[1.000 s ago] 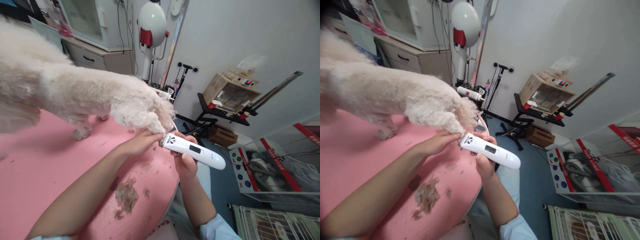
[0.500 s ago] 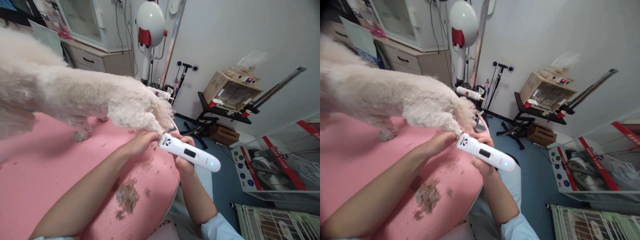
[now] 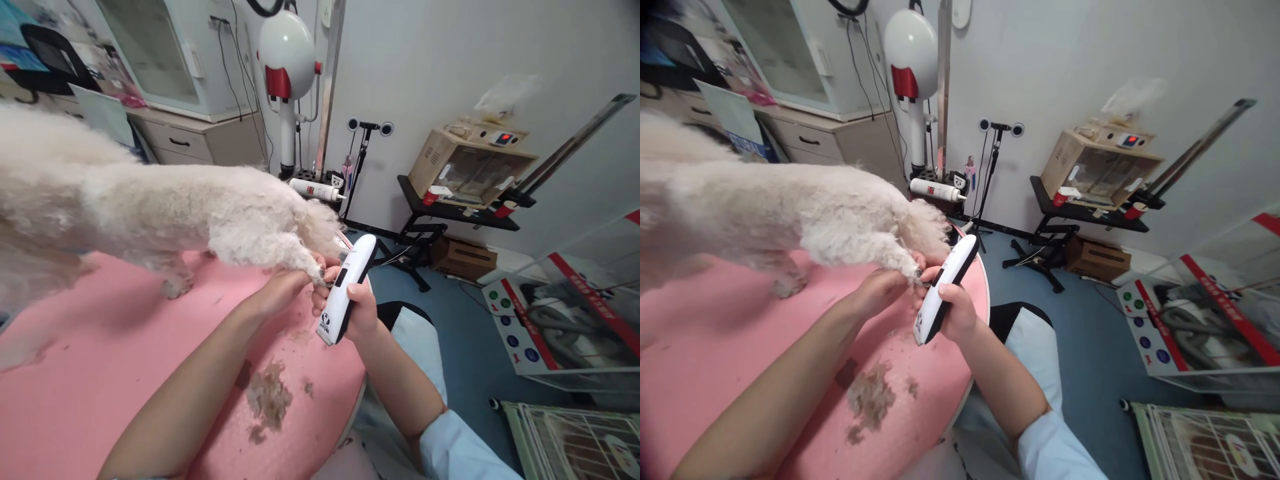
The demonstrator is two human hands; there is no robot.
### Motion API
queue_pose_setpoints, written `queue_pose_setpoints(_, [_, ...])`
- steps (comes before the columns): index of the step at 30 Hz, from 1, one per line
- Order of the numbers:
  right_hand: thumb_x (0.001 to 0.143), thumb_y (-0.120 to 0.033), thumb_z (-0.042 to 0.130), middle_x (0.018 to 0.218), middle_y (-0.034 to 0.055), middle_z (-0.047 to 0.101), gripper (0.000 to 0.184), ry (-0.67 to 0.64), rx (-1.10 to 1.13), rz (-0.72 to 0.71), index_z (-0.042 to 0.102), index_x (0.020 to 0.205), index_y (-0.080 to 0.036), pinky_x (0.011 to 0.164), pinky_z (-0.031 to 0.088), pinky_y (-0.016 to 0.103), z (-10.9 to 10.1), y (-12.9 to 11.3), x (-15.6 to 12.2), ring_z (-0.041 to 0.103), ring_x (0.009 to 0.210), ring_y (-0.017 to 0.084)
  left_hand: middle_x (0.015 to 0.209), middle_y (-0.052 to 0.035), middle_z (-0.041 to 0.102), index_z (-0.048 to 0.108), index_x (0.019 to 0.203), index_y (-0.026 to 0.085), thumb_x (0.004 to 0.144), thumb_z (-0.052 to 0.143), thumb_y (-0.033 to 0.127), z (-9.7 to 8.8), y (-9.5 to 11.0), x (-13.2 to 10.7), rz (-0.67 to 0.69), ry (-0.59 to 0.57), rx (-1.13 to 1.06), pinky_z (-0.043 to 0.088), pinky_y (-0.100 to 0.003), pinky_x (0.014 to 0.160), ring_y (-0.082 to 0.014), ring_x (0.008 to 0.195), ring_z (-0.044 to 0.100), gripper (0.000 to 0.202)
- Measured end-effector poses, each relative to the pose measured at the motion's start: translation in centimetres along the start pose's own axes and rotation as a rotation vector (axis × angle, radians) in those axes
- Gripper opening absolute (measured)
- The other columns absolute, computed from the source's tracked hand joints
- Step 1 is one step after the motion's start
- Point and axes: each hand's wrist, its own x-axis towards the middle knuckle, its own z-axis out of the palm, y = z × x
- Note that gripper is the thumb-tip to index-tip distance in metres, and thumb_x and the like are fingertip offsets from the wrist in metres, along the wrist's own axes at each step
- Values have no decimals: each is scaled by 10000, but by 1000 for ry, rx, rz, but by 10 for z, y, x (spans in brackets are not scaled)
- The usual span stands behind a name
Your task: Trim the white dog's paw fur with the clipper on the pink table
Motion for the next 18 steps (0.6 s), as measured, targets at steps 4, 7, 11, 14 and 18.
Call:
queue_pose_setpoints(4, [636, -437, 778, 670, -29, 576, 332, 91, -355, -344, 624, 856, -243, 556, 501, 313, -6, 15, 2, 571, 579, 152, 683, 13, 634, 510, 762, 199, 623, 700, 249, 20, 8, -3, 100, 127, -282, 391, -223, 431, -140, 526, 582, 241])
queue_pose_setpoints(7, [688, -363, 772, 714, -22, 592, 280, 10, -650, -479, 646, 920, -272, 668, 505, 339, -12, 19, -2, 573, 650, 156, 506, 52, 473, 466, 692, 196, 764, 626, 444, 31, 19, -6, 110, 264, -523, 487, -257, 558, -142, 579, 576, 303])
queue_pose_setpoints(11, [705, -495, 739, 911, 42, 609, 382, -28, -881, -553, 679, 1010, -271, 826, 509, 417, -15, 16, -14, 605, 872, 225, 380, 72, 326, 415, 610, 185, 892, 408, 349, 34, 31, -6, 78, 473, -625, 492, -259, 589, -89, 408, 409, 326])
queue_pose_setpoints(14, [755, -633, 627, 940, 67, 609, 448, 255, -843, -679, 663, 1004, -262, 818, 521, 434, -13, 14, -25, 592, 914, 250, 341, 74, 289, 430, 598, 179, 828, 362, 186, 32, 32, -3, 45, 532, -615, 467, -235, 547, -82, 357, 347, 240])
queue_pose_setpoints(18, [802, -582, 611, 1089, 55, 635, 402, 426, -577, -639, 539, 1081, -301, 522, 507, 307, -7, 13, -33, 585, 637, 153, 326, 72, 288, 436, 580, 176, 761, 364, 155, 29, 29, 1, -9, 542, -633, 467, -224, 542, -74, 331, 308, 195])
